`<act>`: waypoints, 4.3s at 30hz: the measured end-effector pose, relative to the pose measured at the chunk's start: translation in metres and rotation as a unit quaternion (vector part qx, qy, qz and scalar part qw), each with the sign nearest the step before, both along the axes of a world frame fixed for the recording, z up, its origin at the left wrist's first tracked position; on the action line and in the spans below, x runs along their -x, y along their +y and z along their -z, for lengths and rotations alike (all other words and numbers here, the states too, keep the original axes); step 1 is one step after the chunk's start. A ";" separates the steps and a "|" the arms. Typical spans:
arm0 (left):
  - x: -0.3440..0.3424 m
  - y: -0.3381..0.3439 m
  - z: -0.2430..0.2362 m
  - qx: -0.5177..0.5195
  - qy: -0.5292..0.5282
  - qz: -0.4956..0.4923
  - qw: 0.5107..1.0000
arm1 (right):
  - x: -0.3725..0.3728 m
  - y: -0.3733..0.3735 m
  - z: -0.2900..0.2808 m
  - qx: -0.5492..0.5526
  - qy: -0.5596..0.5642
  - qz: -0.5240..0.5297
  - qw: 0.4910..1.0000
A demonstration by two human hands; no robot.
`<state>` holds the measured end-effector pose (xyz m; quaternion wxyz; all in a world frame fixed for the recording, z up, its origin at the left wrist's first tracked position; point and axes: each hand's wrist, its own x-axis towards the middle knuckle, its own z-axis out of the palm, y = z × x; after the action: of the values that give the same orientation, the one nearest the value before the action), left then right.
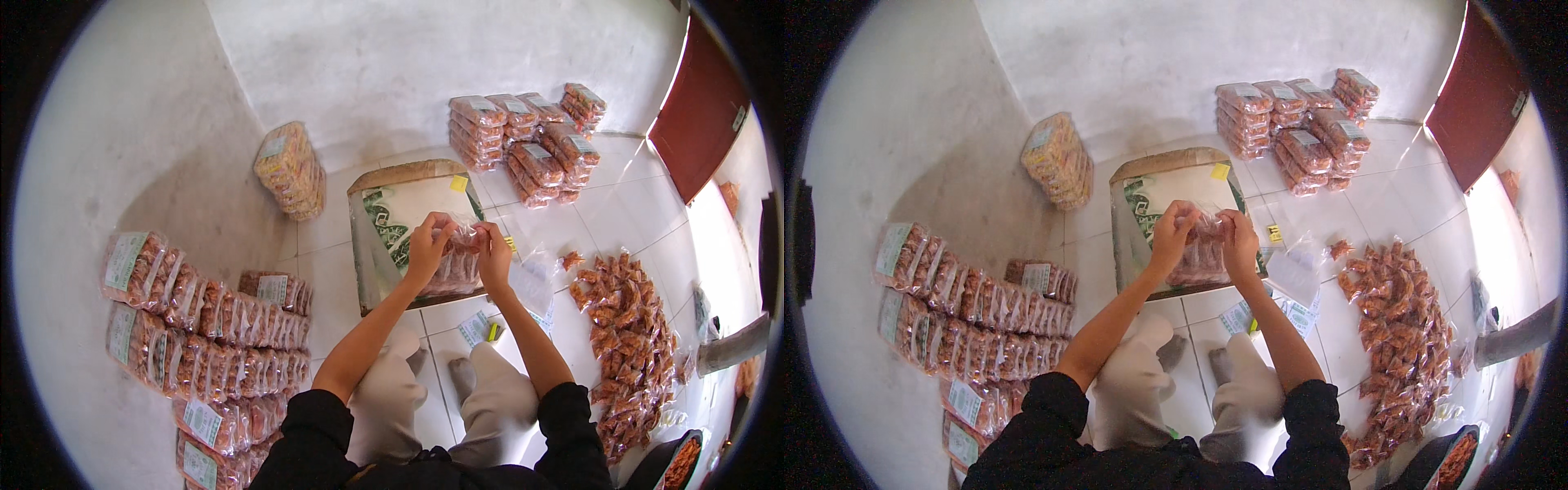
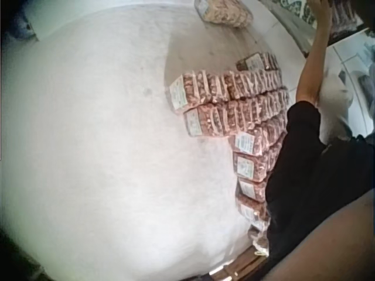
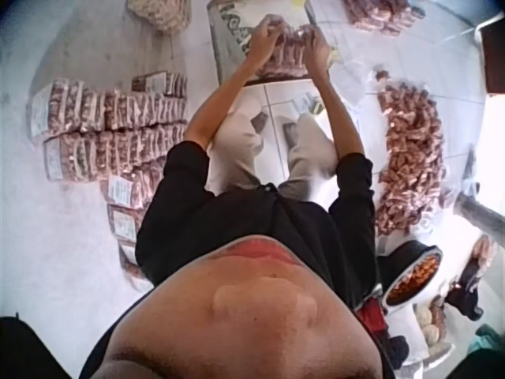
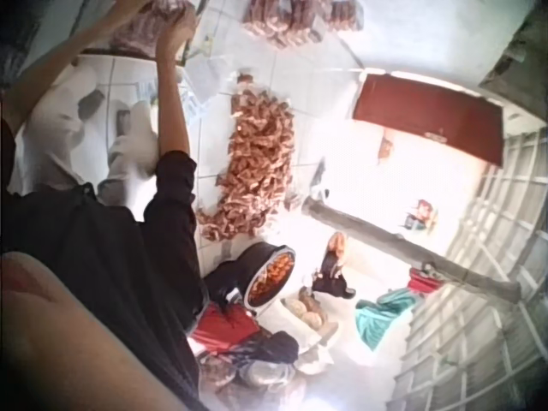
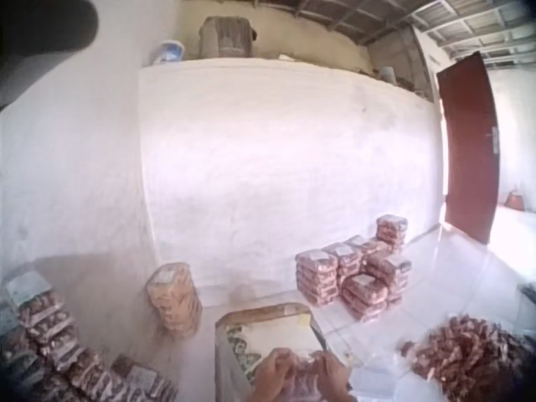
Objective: The person applies labels to plastic bags of food items, seals the bags by hand, and places them onto a pile on the floor.
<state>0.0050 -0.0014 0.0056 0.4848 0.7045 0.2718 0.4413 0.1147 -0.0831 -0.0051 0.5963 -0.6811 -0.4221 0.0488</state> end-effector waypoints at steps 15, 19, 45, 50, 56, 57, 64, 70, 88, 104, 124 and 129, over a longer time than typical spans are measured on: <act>0.000 0.002 0.003 -0.019 -0.040 0.020 0.999 | -0.022 0.011 0.007 -0.035 -0.090 -0.086 0.992; 0.001 0.006 0.008 -0.031 -0.048 0.009 0.998 | -0.004 0.017 -0.011 -0.063 -0.106 -0.029 0.992; -0.005 -0.005 0.001 -0.018 -0.018 -0.024 0.999 | -0.007 0.020 -0.020 -0.093 -0.141 0.009 0.986; -0.001 -0.004 0.004 0.047 -0.001 0.028 0.998 | -0.007 0.026 -0.023 0.004 -0.040 0.011 0.999; 0.001 -0.005 0.005 -0.039 -0.019 0.002 0.999 | -0.001 0.029 -0.023 -0.010 -0.046 0.011 0.999; -0.001 -0.007 0.004 -0.037 -0.021 0.005 0.999 | -0.004 0.029 -0.024 -0.008 -0.048 0.014 0.999; -0.009 -0.007 0.007 -0.027 -0.039 -0.033 0.998 | -0.016 -0.002 -0.037 -0.104 -0.006 0.042 0.994; -0.008 -0.002 0.004 -0.028 -0.013 -0.053 0.998 | 0.010 -0.045 -0.003 -0.002 -0.291 -0.099 0.952; -0.004 -0.004 0.004 -0.049 -0.086 0.027 0.995 | -0.017 -0.016 -0.014 -0.055 -0.118 -0.033 0.991; -0.007 -0.002 0.013 -0.157 -0.149 0.077 0.973 | -0.034 -0.026 -0.025 0.020 -0.014 -0.195 0.980; 0.026 0.044 -0.095 -0.437 0.205 0.203 0.852 | -0.041 -0.033 -0.050 -0.029 -0.055 -0.074 0.995; 0.015 0.047 -0.101 -0.535 0.259 0.231 0.770 | -0.050 -0.028 -0.045 -0.044 -0.037 -0.085 0.995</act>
<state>-0.0099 0.0453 0.1066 0.0275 0.9792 -0.0643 0.1907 0.1643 -0.1108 0.0396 0.6031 -0.6171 -0.5023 0.0555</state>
